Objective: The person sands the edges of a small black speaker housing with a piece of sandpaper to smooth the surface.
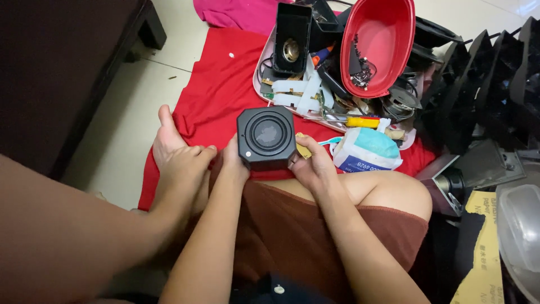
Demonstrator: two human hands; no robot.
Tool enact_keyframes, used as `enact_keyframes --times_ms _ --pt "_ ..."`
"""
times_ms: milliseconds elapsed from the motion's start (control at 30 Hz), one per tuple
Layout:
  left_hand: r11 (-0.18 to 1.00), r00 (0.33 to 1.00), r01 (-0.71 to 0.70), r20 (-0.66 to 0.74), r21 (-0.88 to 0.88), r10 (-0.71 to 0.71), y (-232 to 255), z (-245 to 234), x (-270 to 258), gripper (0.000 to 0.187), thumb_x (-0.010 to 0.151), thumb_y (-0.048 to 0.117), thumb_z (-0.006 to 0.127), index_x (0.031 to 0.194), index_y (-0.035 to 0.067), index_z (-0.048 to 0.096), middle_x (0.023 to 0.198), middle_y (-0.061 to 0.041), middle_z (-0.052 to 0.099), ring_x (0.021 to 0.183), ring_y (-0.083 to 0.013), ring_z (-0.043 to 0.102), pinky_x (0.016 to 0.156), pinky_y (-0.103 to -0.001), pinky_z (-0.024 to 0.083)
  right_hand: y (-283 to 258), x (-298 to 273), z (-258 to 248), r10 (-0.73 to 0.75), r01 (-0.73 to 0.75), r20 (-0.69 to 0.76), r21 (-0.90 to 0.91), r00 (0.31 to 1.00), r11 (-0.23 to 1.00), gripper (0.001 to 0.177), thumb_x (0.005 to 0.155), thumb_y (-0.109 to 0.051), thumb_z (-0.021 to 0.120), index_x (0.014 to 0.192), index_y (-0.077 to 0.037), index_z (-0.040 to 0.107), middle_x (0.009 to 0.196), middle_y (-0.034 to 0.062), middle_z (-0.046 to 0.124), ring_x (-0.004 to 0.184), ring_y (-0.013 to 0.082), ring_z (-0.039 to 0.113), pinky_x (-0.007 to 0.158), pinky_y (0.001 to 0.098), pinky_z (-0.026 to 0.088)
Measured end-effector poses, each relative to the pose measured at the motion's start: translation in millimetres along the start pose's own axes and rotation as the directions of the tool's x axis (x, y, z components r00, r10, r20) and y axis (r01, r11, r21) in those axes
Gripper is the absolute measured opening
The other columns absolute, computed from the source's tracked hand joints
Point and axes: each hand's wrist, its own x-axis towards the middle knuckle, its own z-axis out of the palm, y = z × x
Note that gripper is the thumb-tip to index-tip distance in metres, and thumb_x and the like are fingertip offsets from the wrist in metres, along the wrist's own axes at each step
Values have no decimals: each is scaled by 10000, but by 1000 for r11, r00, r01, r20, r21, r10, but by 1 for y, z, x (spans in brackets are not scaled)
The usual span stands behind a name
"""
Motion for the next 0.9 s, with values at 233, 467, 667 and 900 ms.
enact_keyframes --times_ms 233,467,667,900 --pt "825 894 448 156 -346 -420 -46 17 39 531 641 317 704 1112 107 577 1015 -69 644 974 -208 604 801 -304 472 -2 -5 4 8 -8 -5 -23 1000 1000 198 666 -35 683 673 -102 497 612 32 473 533 165 499 549 260 391" --pt "807 879 473 131 -352 -458 -41 18 30 519 642 312 702 1101 104 581 1011 -73 644 968 -211 606 796 -308 474 1 5 -7 1 -1 -8 -37 1000 999 174 666 -41 667 702 -96 506 611 43 473 558 196 523 568 294 407" --pt "802 871 484 106 -350 -480 -44 17 31 507 643 307 700 1092 100 585 1007 -77 644 963 -215 607 792 -312 476 3 12 -15 11 -11 -1 -17 1000 1000 178 675 -40 667 725 -104 509 669 52 529 633 214 575 633 314 440" --pt "819 889 451 97 -354 -447 -36 16 26 493 645 301 698 1079 95 591 1003 -82 644 956 -219 609 787 -317 478 2 7 -7 -2 3 15 -29 1000 1000 175 669 -36 665 708 -97 506 598 44 479 534 190 503 568 311 407"
